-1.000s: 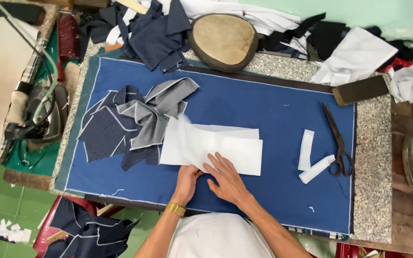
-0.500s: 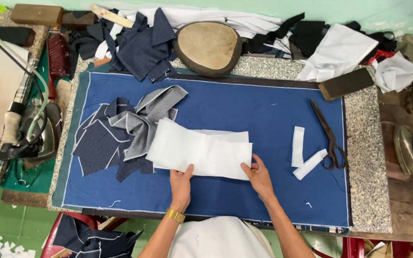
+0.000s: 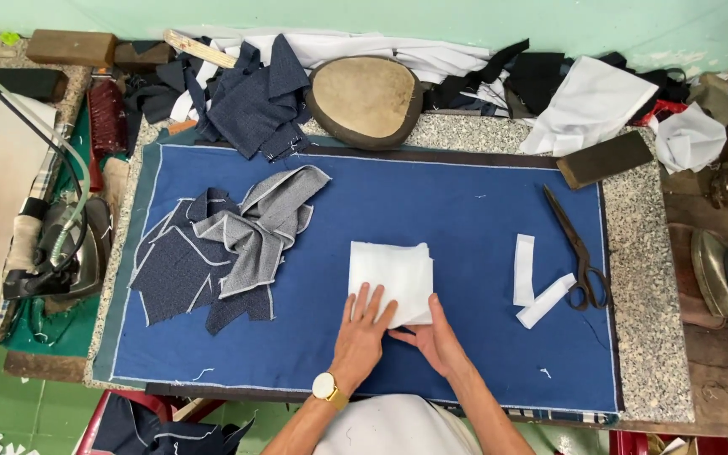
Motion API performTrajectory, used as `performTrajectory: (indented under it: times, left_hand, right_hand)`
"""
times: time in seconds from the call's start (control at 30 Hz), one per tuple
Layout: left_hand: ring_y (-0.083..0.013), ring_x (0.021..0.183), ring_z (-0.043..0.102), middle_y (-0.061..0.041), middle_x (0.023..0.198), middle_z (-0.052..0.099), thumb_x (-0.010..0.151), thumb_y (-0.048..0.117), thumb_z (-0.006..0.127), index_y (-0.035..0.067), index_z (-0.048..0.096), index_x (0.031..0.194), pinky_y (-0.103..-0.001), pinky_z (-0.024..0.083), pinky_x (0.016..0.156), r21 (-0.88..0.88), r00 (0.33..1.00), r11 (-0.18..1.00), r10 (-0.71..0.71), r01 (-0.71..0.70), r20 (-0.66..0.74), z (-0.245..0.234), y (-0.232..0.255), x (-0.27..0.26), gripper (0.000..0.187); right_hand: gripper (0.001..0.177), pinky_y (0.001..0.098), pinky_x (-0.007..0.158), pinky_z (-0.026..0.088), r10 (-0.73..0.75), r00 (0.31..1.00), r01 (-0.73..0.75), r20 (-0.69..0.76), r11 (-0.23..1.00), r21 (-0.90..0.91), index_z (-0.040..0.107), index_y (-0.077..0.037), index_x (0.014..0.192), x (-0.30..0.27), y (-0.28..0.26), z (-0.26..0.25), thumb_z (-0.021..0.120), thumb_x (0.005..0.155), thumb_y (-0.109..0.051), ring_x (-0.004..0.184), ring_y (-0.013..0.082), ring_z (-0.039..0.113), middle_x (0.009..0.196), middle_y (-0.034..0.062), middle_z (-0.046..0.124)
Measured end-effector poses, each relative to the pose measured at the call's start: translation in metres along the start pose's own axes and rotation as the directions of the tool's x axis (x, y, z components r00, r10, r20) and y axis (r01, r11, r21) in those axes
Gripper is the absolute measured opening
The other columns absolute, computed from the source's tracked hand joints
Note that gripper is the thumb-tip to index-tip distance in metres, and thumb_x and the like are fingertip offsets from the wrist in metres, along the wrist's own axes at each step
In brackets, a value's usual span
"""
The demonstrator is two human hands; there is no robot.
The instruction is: The person folds a white fabric strip on a blue cutting mat, then uses shears to cut the strip into several smaller pieces. The person handles the cut pieces and places them on the mat.
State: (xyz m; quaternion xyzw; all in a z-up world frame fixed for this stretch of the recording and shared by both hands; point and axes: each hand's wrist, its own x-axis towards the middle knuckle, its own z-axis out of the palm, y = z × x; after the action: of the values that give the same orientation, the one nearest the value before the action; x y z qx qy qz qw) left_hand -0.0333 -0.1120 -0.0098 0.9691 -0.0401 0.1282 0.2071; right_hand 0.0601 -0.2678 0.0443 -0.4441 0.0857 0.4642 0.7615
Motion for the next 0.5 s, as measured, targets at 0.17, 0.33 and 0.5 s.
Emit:
performTrajectory:
  times: [0.17, 0.33, 0.5]
  left_hand:
    - [-0.0482, 0.146, 0.029, -0.026, 0.157, 0.037, 0.088, 0.009, 0.054, 0.006, 0.060, 0.136, -0.063, 0.024, 0.117, -0.213, 0.993, 0.977, 0.013, 0.012, 0.114, -0.019, 0.006, 0.000, 0.049]
    - [-0.0432, 0.129, 0.050, -0.027, 0.144, 0.050, 0.098, 0.034, 0.063, -0.004, 0.045, 0.142, -0.049, 0.040, 0.110, -0.266, 0.914, 0.897, -0.392, 0.354, -0.108, -0.014, -0.019, -0.004, 0.061]
    - [-0.0227, 0.115, 0.068, -0.005, 0.132, 0.069, 0.080, 0.049, 0.072, 0.012, 0.053, 0.140, -0.036, 0.055, 0.092, -0.476, 0.434, 0.188, -0.759, 0.859, 0.485, -0.029, -0.028, 0.026, 0.072]
  right_hand:
    - [0.065, 0.0516, 0.100, 0.055, 0.052, 0.943, -0.078, -0.328, 0.995, -0.069, 0.046, -0.013, 0.155, 0.000, 0.004, 0.002, 0.057, 0.093, -0.027, 0.122, 0.0293, 0.063, 0.144, 0.0127, 0.063]
    - [0.056, 0.0441, 0.080, 0.063, -0.023, 0.922, -0.043, -0.385, 0.986, -0.162, 0.056, -0.008, 0.146, 0.012, 0.020, -0.022, 0.061, 0.094, -0.027, 0.101, 0.0270, 0.069, 0.122, 0.0136, 0.072]
    - [0.066, 0.0411, 0.082, 0.063, 0.000, 0.936, -0.086, -0.353, 0.970, -0.227, 0.053, -0.013, 0.151, 0.013, 0.012, -0.008, 0.060, 0.090, -0.038, 0.112, 0.0257, 0.068, 0.131, 0.0118, 0.071]
